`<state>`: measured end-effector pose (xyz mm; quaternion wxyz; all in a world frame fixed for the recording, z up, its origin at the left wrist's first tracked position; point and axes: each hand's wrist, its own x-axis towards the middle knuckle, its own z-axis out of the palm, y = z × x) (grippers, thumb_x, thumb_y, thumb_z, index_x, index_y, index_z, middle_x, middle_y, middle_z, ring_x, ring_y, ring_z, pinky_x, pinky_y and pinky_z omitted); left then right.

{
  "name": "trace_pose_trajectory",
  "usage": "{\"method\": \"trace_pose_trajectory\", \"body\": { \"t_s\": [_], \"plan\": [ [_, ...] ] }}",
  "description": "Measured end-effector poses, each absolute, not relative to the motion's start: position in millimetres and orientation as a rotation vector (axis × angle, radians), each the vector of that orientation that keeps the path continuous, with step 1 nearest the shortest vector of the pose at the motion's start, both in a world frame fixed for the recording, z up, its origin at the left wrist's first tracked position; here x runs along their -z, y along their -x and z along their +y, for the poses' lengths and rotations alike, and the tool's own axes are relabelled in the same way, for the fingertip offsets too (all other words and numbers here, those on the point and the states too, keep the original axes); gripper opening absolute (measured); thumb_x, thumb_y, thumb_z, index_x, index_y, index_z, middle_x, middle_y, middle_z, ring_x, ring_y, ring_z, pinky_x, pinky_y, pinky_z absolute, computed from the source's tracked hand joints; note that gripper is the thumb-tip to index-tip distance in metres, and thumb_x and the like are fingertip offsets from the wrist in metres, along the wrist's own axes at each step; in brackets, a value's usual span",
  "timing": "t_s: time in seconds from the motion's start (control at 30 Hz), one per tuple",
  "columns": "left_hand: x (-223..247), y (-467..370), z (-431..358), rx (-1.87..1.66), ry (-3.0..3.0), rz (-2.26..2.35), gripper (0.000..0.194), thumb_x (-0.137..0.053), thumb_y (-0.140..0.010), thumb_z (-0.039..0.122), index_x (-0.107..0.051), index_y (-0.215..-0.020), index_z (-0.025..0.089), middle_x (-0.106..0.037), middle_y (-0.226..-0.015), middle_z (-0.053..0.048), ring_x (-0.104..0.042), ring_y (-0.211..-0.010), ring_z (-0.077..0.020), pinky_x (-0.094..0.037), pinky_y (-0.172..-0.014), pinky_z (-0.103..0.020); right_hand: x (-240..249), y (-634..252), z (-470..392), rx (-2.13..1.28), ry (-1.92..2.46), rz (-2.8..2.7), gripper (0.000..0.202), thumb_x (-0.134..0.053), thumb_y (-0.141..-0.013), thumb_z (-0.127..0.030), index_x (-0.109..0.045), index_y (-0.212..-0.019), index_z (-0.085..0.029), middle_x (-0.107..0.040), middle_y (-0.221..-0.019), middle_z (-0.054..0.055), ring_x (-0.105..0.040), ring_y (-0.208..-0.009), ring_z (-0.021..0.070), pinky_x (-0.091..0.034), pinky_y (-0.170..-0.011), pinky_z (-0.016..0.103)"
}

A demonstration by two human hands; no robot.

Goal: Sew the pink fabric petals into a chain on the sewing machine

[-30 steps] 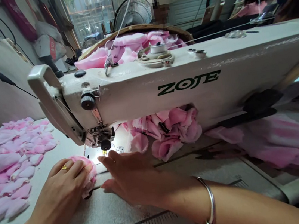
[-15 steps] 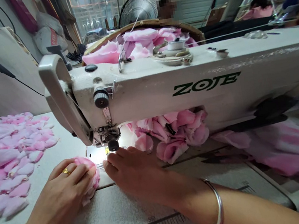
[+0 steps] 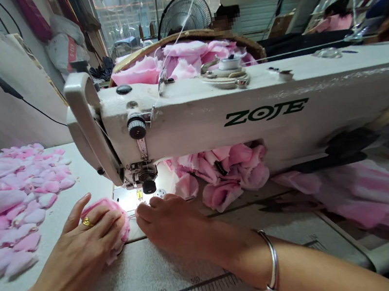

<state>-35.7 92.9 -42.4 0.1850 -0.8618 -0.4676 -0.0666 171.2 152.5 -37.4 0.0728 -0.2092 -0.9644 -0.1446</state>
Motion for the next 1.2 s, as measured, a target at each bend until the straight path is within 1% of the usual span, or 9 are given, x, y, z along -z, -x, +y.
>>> {"method": "trace_pose_trajectory", "body": {
  "t_s": [0.1, 0.2, 0.33, 0.47, 0.63, 0.73, 0.83, 1.07, 1.2],
  "plan": [
    [42, 36, 90, 0.184, 2.447, -1.338, 0.026, -0.047, -0.087, 0.012, -0.064, -0.106, 0.017, -0.067, -0.091, -0.004, -0.059, -0.090, -0.0237, -0.007, -0.120, -0.051, 39, -171, 153, 0.431, 0.638, -2.895, 0.017, -0.052, -0.082, -0.003, -0.057, -0.091, -0.017, -0.058, -0.088, 0.005, -0.052, -0.072, 0.0188, -0.038, -0.053, 0.034],
    [42, 36, 89, 0.263, 2.487, -1.387, 0.023, -0.046, -0.088, 0.013, -0.064, -0.101, 0.020, -0.068, -0.090, -0.002, -0.061, -0.086, -0.0211, -0.010, -0.120, -0.049, 42, -171, 155, 0.378, 0.662, -2.911, 0.014, -0.053, -0.083, -0.005, -0.055, -0.088, -0.018, -0.058, -0.087, 0.004, -0.052, -0.070, 0.0182, -0.037, -0.051, 0.033],
    [46, 38, 92, 0.316, 2.561, -1.431, 0.023, -0.047, -0.090, 0.014, -0.060, -0.106, 0.024, -0.068, -0.098, 0.002, -0.061, -0.093, -0.0183, -0.007, -0.120, -0.045, 42, -175, 159, 0.294, 0.674, -2.960, 0.015, -0.052, -0.084, -0.005, -0.056, -0.092, -0.017, -0.059, -0.090, 0.005, -0.054, -0.073, 0.0189, -0.041, -0.055, 0.034],
    [49, 34, 101, 0.207, 2.584, -1.403, 0.027, -0.043, -0.091, 0.011, -0.058, -0.111, 0.022, -0.067, -0.106, 0.000, -0.060, -0.098, -0.0190, -0.004, -0.118, -0.050, 38, -181, 163, 0.251, 0.776, -2.941, 0.015, -0.052, -0.085, -0.006, -0.059, -0.091, -0.017, -0.061, -0.088, 0.003, -0.055, -0.075, 0.0186, -0.038, -0.053, 0.033],
    [46, 26, 115, 0.269, 2.595, -1.387, 0.031, -0.036, -0.094, 0.014, -0.055, -0.117, 0.021, -0.067, -0.110, -0.003, -0.059, -0.104, -0.0238, -0.011, -0.113, -0.059, 35, -183, 171, 0.306, 0.898, -2.900, 0.015, -0.051, -0.088, -0.006, -0.060, -0.091, -0.018, -0.062, -0.086, 0.003, -0.058, -0.076, 0.0184, -0.034, -0.051, 0.033],
    [45, 22, 119, 0.253, 2.574, -1.455, 0.035, -0.035, -0.094, 0.012, -0.054, -0.122, 0.022, -0.064, -0.119, -0.005, -0.057, -0.108, -0.0247, -0.012, -0.113, -0.059, 33, -183, 174, 0.326, 0.962, -2.877, 0.016, -0.050, -0.087, -0.005, -0.060, -0.090, -0.017, -0.063, -0.084, 0.004, -0.058, -0.077, 0.0189, -0.034, -0.053, 0.032],
    [47, 20, 120, 0.269, 2.551, -1.484, 0.035, -0.038, -0.092, 0.011, -0.053, -0.123, 0.020, -0.063, -0.122, -0.006, -0.057, -0.109, -0.0259, -0.013, -0.112, -0.061, 34, -182, 176, 0.351, 1.005, -2.866, 0.018, -0.048, -0.087, -0.003, -0.061, -0.089, -0.017, -0.062, -0.077, 0.005, -0.058, -0.073, 0.0191, -0.033, -0.054, 0.032],
    [51, 19, 123, 0.267, 2.537, -1.521, 0.029, -0.043, -0.091, 0.010, -0.056, -0.116, 0.019, -0.064, -0.116, -0.005, -0.056, -0.109, -0.0246, -0.016, -0.113, -0.058, 38, -180, 178, 0.477, 1.065, -2.822, 0.022, -0.047, -0.085, -0.004, -0.064, -0.092, -0.018, -0.061, -0.070, 0.004, -0.056, -0.064, 0.0164, -0.026, -0.051, 0.030],
    [53, 20, 125, 0.273, 2.543, -1.474, 0.029, -0.041, -0.093, 0.014, -0.054, -0.119, 0.019, -0.062, -0.118, -0.006, -0.054, -0.110, -0.0259, -0.017, -0.112, -0.059, 39, -180, 176, 0.529, 1.069, -2.806, 0.023, -0.047, -0.085, -0.004, -0.064, -0.092, -0.017, -0.060, -0.069, 0.004, -0.055, -0.062, 0.0158, -0.022, -0.050, 0.030]
  ]
}}
